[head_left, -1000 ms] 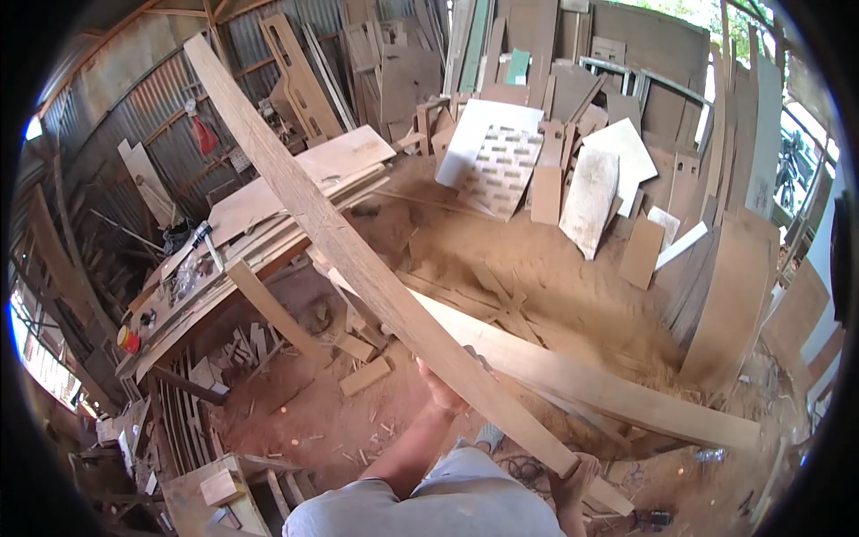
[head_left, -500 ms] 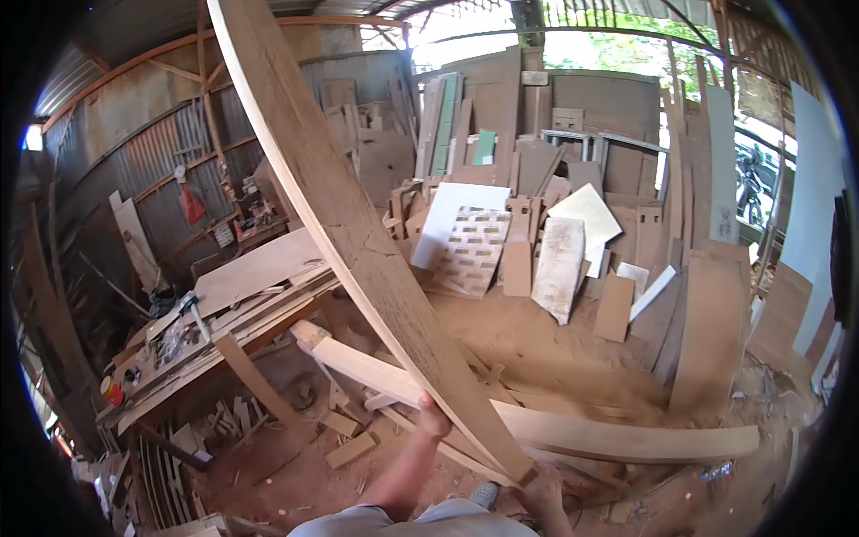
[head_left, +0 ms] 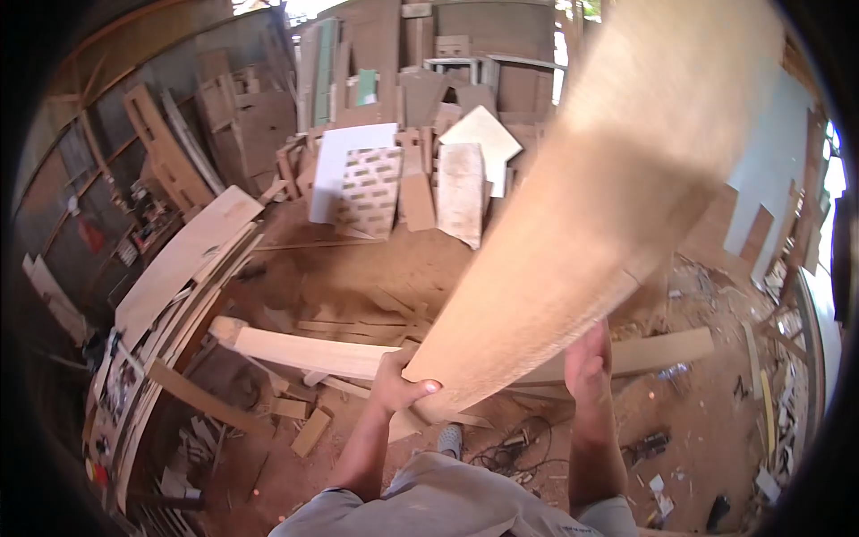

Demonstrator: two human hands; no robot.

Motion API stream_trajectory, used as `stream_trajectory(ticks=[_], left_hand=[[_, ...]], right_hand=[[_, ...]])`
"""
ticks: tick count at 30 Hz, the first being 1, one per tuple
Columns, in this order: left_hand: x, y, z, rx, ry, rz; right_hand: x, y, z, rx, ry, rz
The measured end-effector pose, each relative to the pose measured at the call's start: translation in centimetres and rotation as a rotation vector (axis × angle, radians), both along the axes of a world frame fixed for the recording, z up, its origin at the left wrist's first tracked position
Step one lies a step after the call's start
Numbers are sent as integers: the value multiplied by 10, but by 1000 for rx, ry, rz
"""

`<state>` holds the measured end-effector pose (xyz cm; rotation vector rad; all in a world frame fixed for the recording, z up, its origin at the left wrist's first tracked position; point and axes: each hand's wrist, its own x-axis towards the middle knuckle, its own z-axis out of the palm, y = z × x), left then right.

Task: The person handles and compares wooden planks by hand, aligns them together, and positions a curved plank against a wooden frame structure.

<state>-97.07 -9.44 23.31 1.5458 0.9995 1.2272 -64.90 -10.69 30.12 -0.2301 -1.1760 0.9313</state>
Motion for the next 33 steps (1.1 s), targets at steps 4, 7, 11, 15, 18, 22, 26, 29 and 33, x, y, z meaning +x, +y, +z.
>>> stream_trajectory(ticks=[4, 7, 11, 15, 18, 22, 26, 29, 33], left_hand=[[32, 14, 0, -67, 418, -14], [54, 32, -6, -40, 664, -22], [85, 63, 4, -113, 988, -165], [111, 100, -7, -229, 1125, -365], [128, 133, -33, -263, 1260, -528], [135, 161, -79, -300, 1211, -661], [152, 194, -116, -384, 1324, -786], [153, 206, -139, -329, 1310, -815], [151, 208, -156, -283, 1226, -800]], right_hand=[[11, 7, -67, -444, 272, -95], [29, 16, -103, -336, 316, -398], [36, 19, -121, -413, 646, -440], [43, 17, -164, -695, 907, -529], [45, 21, -193, -847, 967, -678], [49, 29, -224, -966, 1001, -747], [49, 35, -255, -1026, 1047, -769], [52, 44, -250, -1056, 1093, -774], [52, 46, -263, -1035, 1052, -797]])
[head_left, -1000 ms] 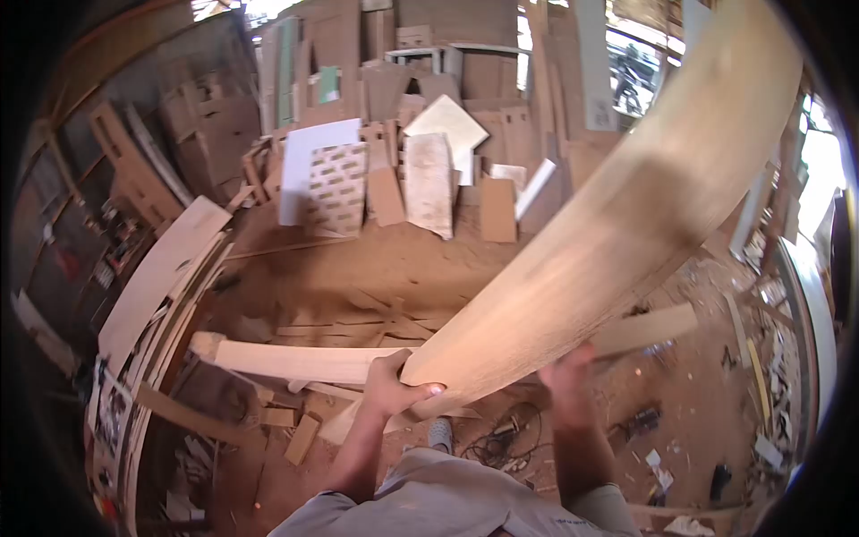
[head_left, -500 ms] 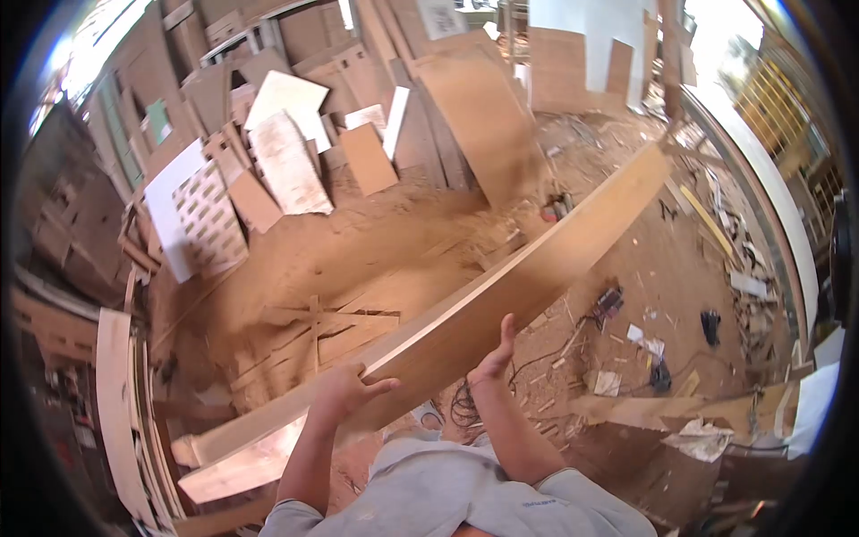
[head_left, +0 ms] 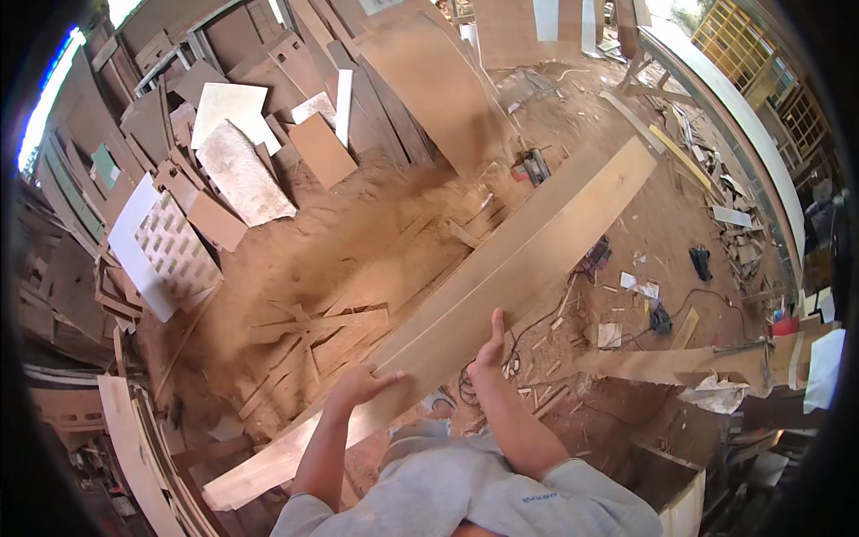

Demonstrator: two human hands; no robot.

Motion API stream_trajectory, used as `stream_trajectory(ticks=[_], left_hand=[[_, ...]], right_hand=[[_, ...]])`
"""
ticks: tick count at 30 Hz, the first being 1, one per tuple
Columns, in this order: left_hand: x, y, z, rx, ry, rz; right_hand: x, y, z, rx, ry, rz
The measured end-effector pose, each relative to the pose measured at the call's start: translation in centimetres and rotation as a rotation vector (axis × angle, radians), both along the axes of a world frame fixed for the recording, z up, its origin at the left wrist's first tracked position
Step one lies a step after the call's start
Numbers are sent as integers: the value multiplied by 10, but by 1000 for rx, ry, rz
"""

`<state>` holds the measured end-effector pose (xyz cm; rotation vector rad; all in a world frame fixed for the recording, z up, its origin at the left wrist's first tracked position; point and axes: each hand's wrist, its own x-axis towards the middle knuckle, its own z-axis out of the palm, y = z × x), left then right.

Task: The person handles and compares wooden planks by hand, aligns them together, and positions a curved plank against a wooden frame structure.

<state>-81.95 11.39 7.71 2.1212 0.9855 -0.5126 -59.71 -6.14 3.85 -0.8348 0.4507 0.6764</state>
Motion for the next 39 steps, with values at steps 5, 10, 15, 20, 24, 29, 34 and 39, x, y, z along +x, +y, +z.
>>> stream_trajectory(ticks=[5, 10, 15, 20, 24, 29, 34, 39], left_hand=[[-1, 16, -23, -108, 42, 19], [-19, -17, 16, 311, -279, -131], [-21, -18, 23, 249, -134, -27], [-39, -16, -45, 374, -129, -17], [-50, -20, -66, 527, -256, -60], [-52, -16, -33, 387, -131, -37], [-73, -2, -23, 243, 47, 60], [-68, -2, -23, 302, 73, 20]], right_hand=[[5, 8, -4, -14, 7, -3], [7, 26, -11, -11, -40, 2], [7, 26, -19, -289, -303, 142], [56, -18, 26, -951, -463, 1299], [48, -21, 47, -1172, -970, 1234], [41, 7, 40, -1081, -1838, 1257], [57, 49, 3, -1121, -2338, 1468], [76, 70, -9, -1015, -2324, 1711]])
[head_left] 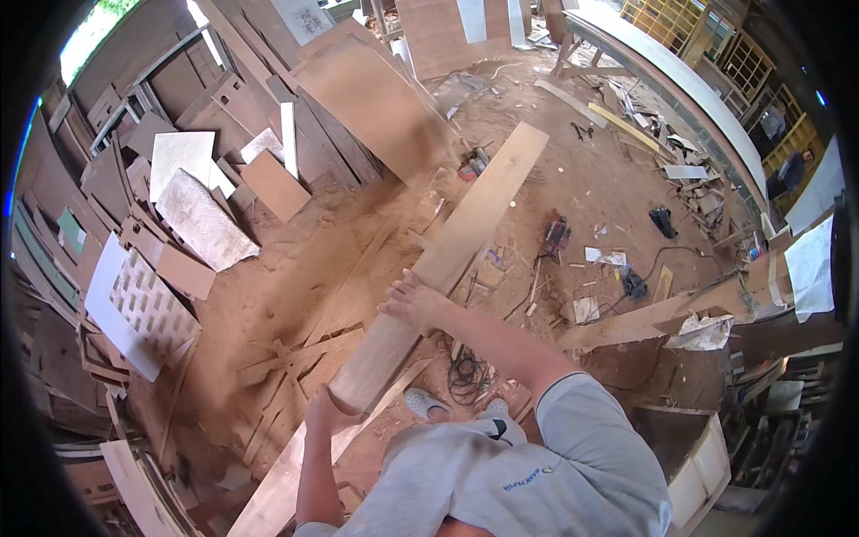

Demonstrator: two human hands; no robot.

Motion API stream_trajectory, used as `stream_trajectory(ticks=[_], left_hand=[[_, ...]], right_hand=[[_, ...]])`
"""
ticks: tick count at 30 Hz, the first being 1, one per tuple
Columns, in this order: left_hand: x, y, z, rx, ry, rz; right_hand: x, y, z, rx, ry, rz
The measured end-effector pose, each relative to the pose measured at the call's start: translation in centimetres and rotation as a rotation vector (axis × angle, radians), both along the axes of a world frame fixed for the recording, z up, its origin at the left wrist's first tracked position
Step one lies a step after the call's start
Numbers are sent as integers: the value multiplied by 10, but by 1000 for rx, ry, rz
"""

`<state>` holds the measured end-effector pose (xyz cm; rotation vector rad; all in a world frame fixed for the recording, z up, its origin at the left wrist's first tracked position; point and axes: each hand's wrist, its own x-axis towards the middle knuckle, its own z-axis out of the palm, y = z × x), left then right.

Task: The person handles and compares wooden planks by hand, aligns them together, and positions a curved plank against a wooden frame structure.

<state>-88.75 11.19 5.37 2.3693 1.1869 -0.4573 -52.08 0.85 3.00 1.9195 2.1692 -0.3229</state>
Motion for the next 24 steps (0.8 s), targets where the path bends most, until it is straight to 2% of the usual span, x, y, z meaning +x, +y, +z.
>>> stream_trajectory(ticks=[3, 6, 12, 14, 17, 24], left_hand=[[2, -1, 4, -7, -19, 6], [6, -3, 7, -16, -13, 13], [24, -12, 13, -33, -19, -15], [29, -12, 11, -24, 1, -40], [21, -5, -4, -19, -15, -12], [23, -12, 16, -19, 59, -18]], right_hand=[[12, 1, -55, 197, 21, 42], [14, -4, 16, 18, 68, 7], [32, -12, 10, 30, 45, -40], [35, -9, -5, 53, 33, -37], [28, -6, 0, 41, 15, -45], [15, -11, -13, 110, -8, -25]])
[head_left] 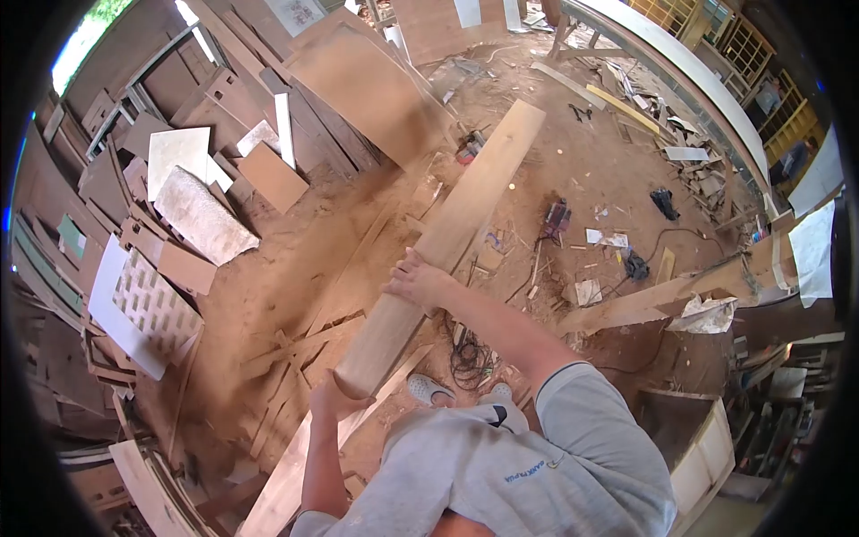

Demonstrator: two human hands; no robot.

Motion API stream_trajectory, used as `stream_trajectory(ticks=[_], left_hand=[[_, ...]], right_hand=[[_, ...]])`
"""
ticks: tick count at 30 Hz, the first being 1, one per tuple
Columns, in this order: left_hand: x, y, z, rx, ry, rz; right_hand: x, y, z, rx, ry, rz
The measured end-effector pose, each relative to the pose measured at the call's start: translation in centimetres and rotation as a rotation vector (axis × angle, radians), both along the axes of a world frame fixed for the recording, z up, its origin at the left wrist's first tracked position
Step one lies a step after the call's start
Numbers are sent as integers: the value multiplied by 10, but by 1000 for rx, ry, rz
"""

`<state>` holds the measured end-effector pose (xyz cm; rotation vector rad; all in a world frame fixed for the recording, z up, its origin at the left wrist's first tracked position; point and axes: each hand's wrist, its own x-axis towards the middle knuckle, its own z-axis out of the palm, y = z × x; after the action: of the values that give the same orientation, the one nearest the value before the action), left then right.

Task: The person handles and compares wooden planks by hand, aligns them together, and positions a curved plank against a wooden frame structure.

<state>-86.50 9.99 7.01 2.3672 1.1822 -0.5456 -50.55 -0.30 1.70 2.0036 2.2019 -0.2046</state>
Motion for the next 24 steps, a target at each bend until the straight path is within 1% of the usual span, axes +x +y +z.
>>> stream_trajectory(ticks=[3, 5, 9, 11, 14, 15, 16, 17, 18, 21, 22, 23, 24], left_hand=[[-6, -2, -4, -1, -31, 5], [-7, -2, -7, 19, -51, 1], [-13, -1, -17, 50, -87, -12], [-11, -3, -13, 27, -70, 14], [-26, -5, -37, 98, -169, 2], [-27, -6, -33, 44, -99, 41], [-34, -10, -31, 87, -144, 30], [-42, -15, -31, 135, -186, 26], [-55, -21, -31, 184, -221, 27], [-94, -34, -44, 288, -165, 12], [-113, -49, -55, 355, -184, 52], [-118, -48, -70, 423, -224, 40], [-118, -48, -78, 496, -260, 26]], right_hand=[[4, 0, -5, 15, 28, 30], [5, 3, -3, -37, 26, 29], [5, 2, 19, -110, 39, 31], [5, 0, 7, -29, 38, 16], [13, 0, -32, 110, 39, 35], [14, 1, -42, 157, 46, 57], [4, -2, -9, 26, 28, 38], [-5, -4, 36, -103, 3, 29], [-5, -5, 37, -95, 6, 39], [-6, -7, 31, -53, -6, 55], [-10, -4, 28, -42, 50, 80], [-6, -8, 28, -28, 92, 50], [-6, -8, 26, -16, 80, 55]])
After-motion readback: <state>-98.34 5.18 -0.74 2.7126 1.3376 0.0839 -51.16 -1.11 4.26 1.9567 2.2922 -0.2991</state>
